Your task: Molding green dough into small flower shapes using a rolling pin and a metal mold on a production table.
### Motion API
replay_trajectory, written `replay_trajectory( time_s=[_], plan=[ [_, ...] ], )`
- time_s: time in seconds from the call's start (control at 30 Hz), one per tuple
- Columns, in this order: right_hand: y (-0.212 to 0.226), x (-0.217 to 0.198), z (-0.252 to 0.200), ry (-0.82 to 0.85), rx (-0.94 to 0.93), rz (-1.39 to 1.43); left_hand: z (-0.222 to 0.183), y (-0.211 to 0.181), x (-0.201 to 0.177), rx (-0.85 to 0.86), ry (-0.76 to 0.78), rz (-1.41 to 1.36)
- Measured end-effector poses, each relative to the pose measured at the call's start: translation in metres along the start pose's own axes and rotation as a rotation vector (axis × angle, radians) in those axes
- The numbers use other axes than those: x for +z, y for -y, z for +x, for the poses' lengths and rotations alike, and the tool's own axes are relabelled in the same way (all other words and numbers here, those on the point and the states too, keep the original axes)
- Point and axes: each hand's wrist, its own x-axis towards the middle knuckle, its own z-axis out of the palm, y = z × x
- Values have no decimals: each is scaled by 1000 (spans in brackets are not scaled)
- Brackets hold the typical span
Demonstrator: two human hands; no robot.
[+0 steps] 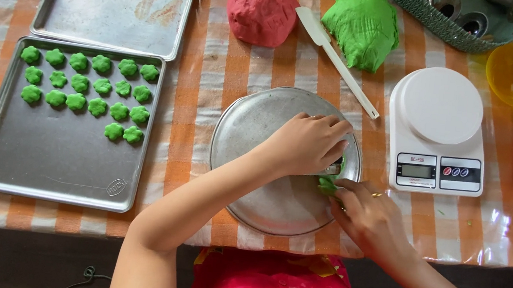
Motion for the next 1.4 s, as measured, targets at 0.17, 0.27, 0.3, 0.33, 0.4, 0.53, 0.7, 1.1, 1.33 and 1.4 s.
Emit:
replay_trajectory(
  time_s=[0.17,0.27,0.3,0.33,0.4,0.53,0.7,1.1,1.33,1.4],
  plan=[
    [-33,-13,-31,52,146,94,0,1,-2,-19,33,-61],
    [-48,-29,-30,-22,347,136,1,1,-6,-24,55,-78],
    [-52,-37,-22,63,463,308,1,1,-6,-30,58,-99],
    [-55,-44,-15,147,581,482,2,1,-6,-33,66,-119],
    [-52,-51,7,147,715,582,2,1,-4,-29,68,-118],
    [-68,-43,36,85,890,995,-1,2,4,71,-122,17],
    [-84,-14,58,-35,634,971,-3,-7,-5,164,-266,247],
    [-104,28,78,367,45,139,-5,-4,9,176,-272,216],
    [-95,28,133,311,-103,147,-3,-5,15,224,-426,365],
    [-89,30,156,269,-203,139,-6,-6,16,242,-449,407]
  ],
)
